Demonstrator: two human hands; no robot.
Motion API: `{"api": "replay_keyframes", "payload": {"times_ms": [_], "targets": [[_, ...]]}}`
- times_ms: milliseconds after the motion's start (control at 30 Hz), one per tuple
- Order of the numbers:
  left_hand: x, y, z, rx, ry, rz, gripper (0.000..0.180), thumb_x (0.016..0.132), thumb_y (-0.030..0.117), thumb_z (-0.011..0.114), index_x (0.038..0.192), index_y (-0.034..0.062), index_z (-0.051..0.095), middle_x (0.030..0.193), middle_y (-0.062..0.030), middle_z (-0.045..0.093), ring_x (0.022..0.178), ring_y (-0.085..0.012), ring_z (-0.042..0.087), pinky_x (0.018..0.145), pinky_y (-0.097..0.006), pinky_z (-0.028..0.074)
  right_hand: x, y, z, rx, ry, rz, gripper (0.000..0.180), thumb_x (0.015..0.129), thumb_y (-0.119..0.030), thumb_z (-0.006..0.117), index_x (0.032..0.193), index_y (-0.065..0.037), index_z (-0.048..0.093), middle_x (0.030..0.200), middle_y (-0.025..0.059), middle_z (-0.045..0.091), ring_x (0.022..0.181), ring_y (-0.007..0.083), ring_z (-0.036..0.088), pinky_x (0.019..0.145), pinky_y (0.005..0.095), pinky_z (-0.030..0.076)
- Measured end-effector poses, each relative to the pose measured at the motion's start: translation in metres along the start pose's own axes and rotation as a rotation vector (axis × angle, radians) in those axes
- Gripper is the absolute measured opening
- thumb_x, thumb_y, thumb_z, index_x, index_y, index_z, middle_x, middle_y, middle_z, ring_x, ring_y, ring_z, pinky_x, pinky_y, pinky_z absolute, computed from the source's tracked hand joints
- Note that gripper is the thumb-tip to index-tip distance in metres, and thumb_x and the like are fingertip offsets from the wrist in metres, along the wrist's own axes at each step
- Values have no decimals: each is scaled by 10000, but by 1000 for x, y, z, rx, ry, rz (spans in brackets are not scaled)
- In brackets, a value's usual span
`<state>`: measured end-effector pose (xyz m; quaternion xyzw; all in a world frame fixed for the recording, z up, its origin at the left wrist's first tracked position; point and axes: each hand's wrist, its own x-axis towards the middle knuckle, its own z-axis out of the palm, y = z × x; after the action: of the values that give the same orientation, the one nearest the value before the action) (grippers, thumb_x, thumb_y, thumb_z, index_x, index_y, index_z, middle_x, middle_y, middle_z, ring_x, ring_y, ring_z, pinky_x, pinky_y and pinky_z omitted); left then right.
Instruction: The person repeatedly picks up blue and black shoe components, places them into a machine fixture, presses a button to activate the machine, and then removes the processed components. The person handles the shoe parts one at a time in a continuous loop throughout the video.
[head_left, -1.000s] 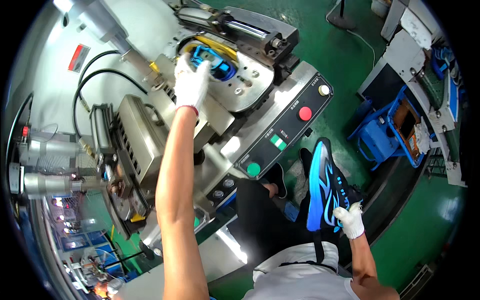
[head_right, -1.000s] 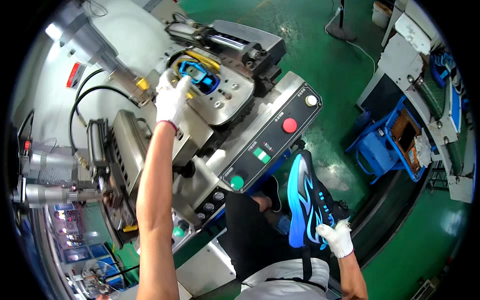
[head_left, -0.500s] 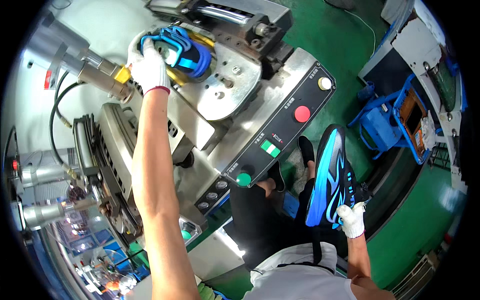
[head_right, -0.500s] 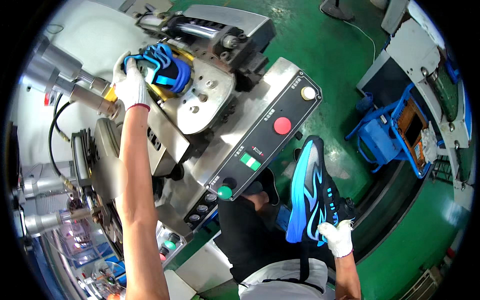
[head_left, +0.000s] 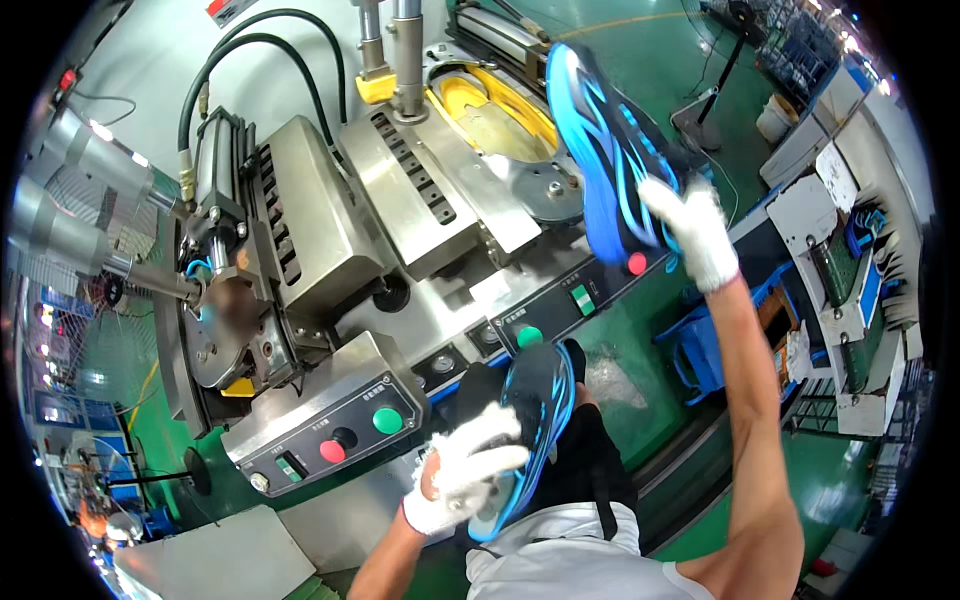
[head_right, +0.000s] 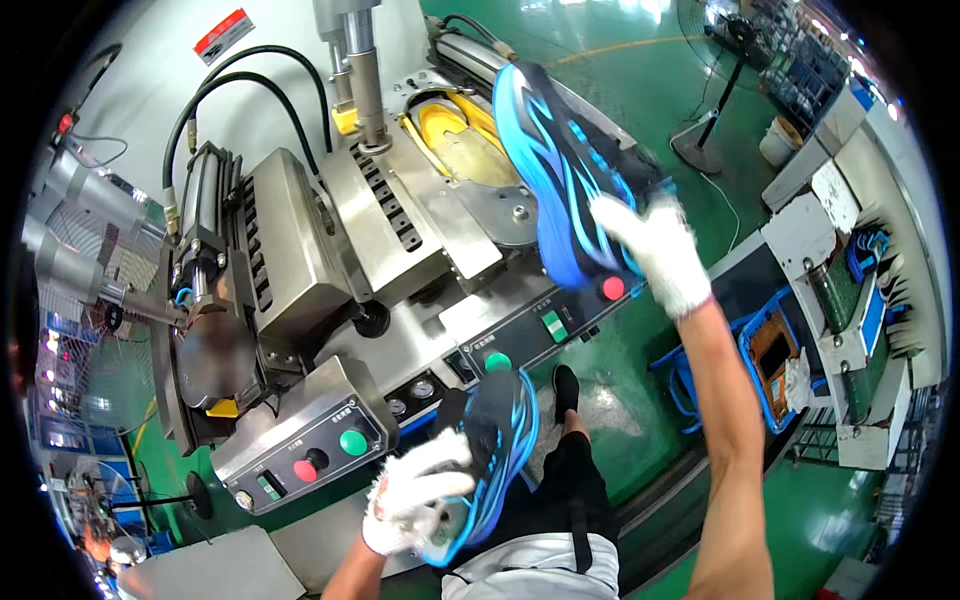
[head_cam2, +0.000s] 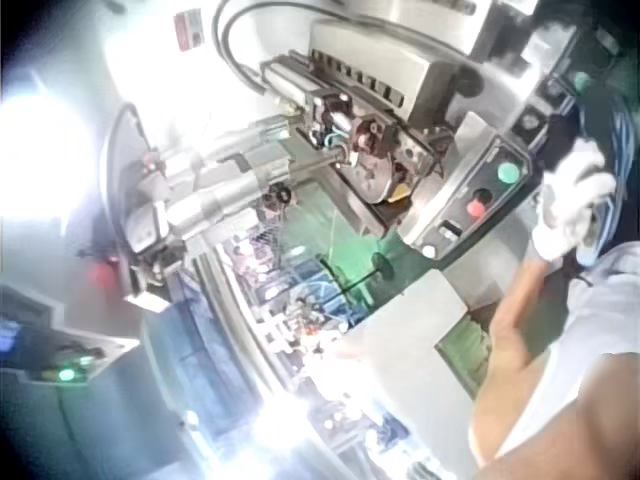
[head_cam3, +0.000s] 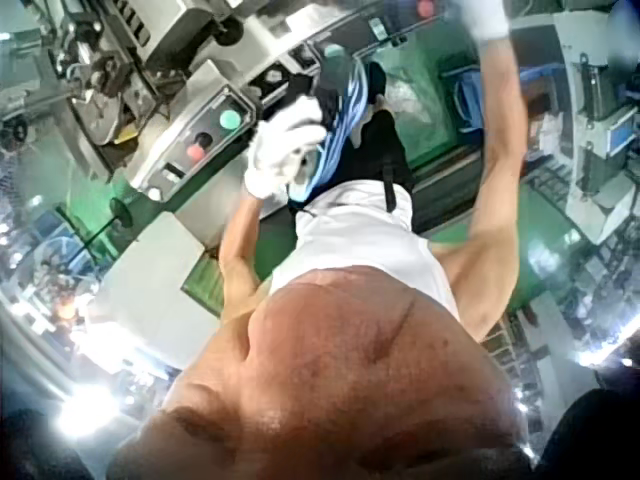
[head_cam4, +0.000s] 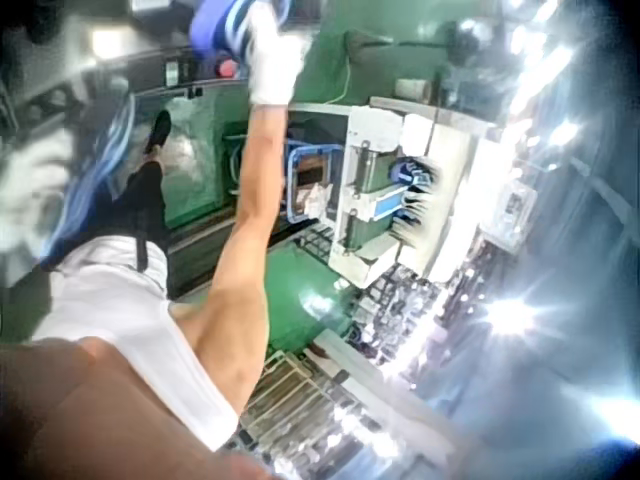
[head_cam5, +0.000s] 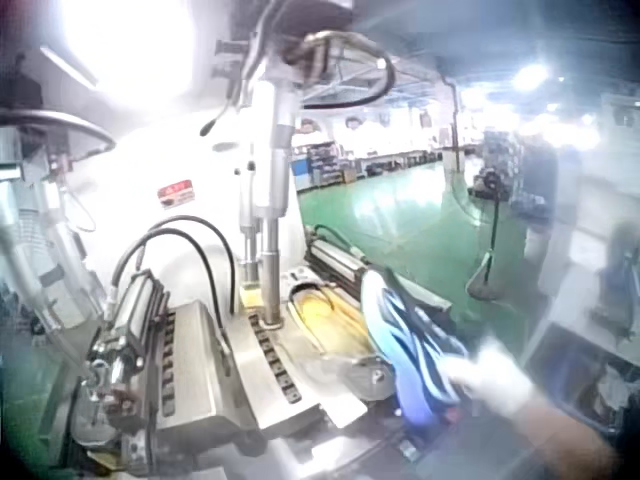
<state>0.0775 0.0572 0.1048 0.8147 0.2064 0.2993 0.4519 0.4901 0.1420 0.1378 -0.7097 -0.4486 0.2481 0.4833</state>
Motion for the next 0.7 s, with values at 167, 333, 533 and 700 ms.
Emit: {"api": "replay_keyframes", "payload": {"times_ms": [167,333,533,700], "targets": [[-109,-41,22,39,-125,-239,522,725,-72,581,1199,100,717,1263,-168,646,1258,-417,618,1159,-545,454,177,-78,88,-88,-382,-5,730,807,-486,858,1278,31,648,1148,165,727,1026,195,679,821,363,571],[-114,-46,12,-81,-12,-230,483,787,-33,635,1243,112,700,1259,-184,623,1289,-428,591,1194,-562,415,245,-21,213,-1088,-128,-287,741,790,-572,707,1189,52,743,1254,266,719,1142,348,720,964,428,559],[-126,-62,16,-71,-36,-281,457,784,56,640,1230,119,717,1258,-181,629,1295,-426,586,1212,-572,391,241,-36,225,-1030,-301,-201,758,780,-607,698,1217,11,733,1252,248,720,1161,352,714,977,430,561],[-118,-64,22,-37,-33,-211,437,766,-1,613,1178,92,723,1259,-182,631,1269,-430,586,1164,-577,422,170,-82,189,-927,-392,-223,696,912,-604,601,1178,28,720,1209,282,712,1157,384,694,1023,463,512]]}}
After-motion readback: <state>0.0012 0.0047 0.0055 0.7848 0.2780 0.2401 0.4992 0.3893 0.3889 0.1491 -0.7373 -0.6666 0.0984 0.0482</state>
